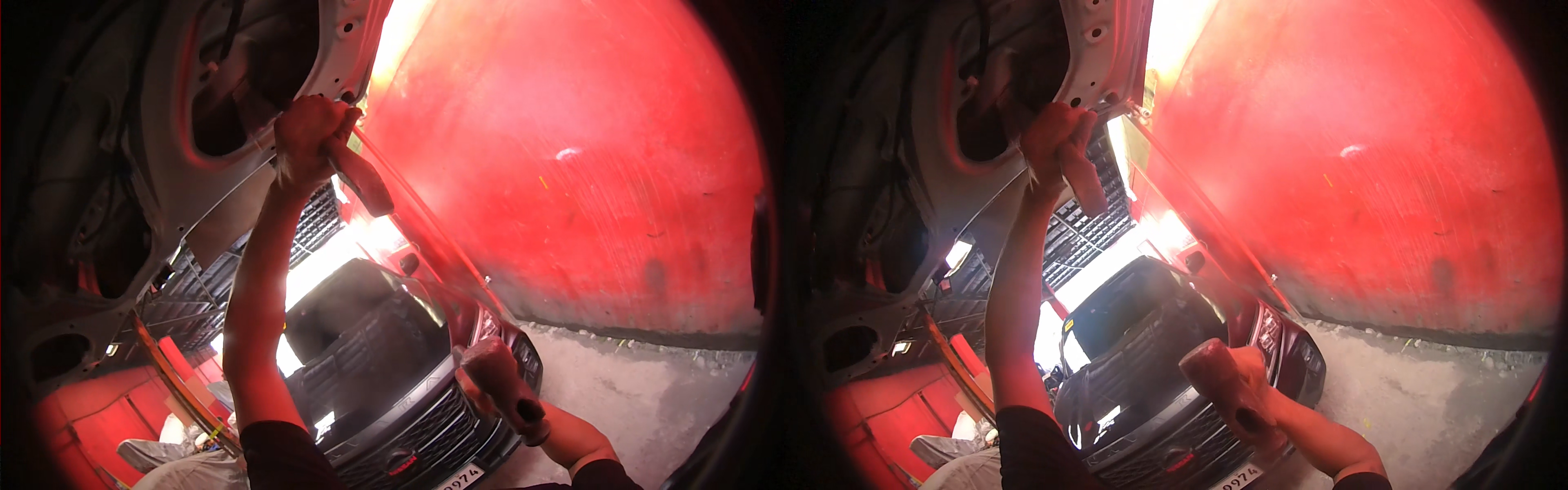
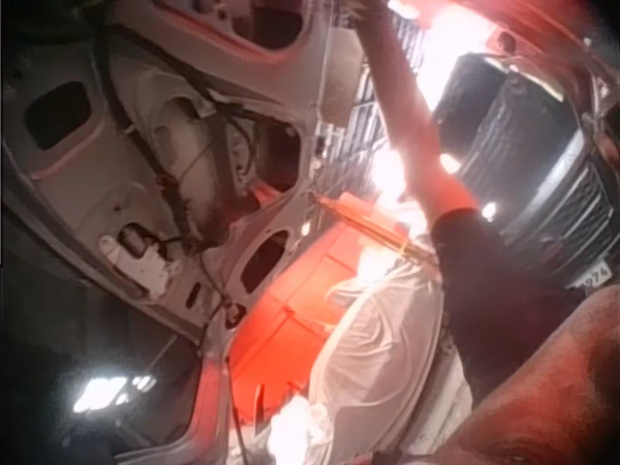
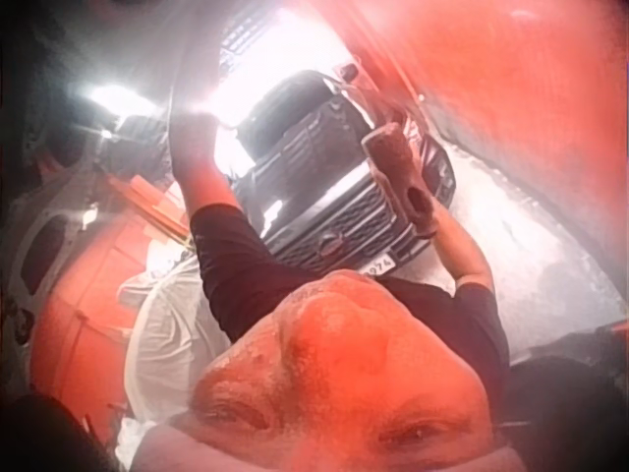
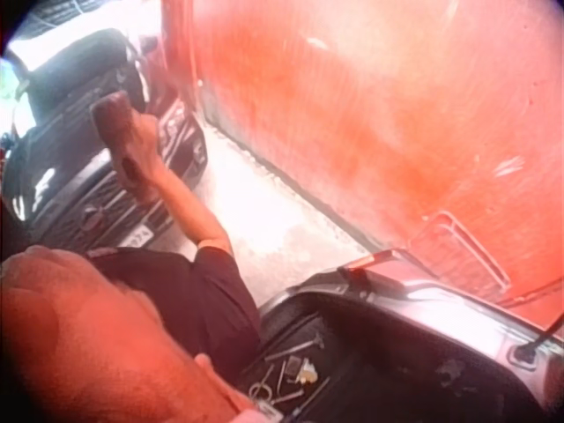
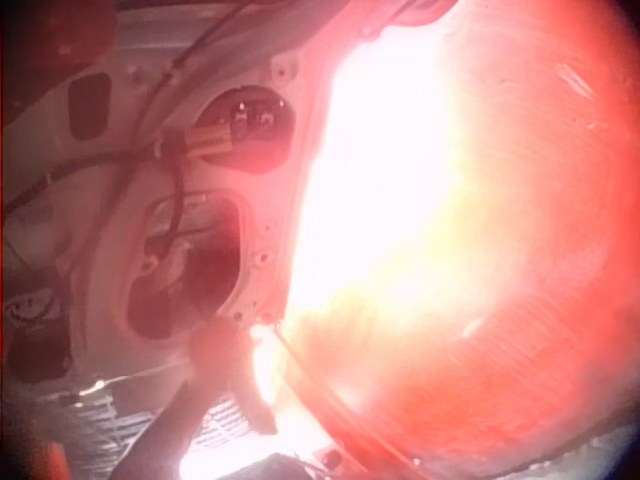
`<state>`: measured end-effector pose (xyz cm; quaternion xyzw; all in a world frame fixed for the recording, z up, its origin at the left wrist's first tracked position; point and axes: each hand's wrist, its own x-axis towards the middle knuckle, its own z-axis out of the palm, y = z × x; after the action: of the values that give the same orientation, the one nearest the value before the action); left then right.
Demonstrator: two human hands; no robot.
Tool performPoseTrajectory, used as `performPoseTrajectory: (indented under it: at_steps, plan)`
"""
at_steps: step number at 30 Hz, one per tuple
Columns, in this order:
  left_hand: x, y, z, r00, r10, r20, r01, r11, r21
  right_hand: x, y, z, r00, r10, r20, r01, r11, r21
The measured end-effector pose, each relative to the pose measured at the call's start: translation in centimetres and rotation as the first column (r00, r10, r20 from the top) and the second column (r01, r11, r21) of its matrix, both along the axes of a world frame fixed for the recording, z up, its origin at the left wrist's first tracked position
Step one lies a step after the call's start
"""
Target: The person uses a hammer and a metal rod to tap and shape the inner metal panel of a car's rear quarter. They repeatedly strike the metal rod against the panel's interior surface while occasionally checking the exterior for alignment.
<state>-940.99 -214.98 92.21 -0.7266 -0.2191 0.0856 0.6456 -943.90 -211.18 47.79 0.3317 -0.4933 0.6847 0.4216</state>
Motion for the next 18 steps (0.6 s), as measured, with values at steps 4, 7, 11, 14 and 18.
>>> performPoseTrajectory:
  at_steps: [4,7,11,14,18]
  plan:
    - [-0.1,0.2,0.0,1.000,-0.014,-0.015,0.014,1.000,-0.003,3.3,0.9,2.1,0.898,-0.357,-0.257,0.373,0.928,0.014]
    - [-0.3,0.3,0.1,0.999,-0.051,-0.002,0.051,0.999,-0.013,5.8,1.3,5.8,0.684,-0.386,-0.619,0.336,0.920,-0.203]
    - [-0.6,-0.1,0.7,0.992,-0.032,-0.123,0.022,0.997,-0.079,8.6,1.8,11.5,0.467,-0.294,-0.834,0.173,0.955,-0.240]
    - [-0.7,0.0,1.6,0.970,0.000,-0.244,0.023,0.996,0.092,6.6,2.1,16.5,0.984,-0.177,0.028,0.177,0.984,-0.007]
    - [0.5,0.7,2.1,0.967,-0.067,0.246,0.075,0.997,-0.022,4.2,1.4,12.8,0.998,-0.017,-0.057,0.011,0.995,-0.101]
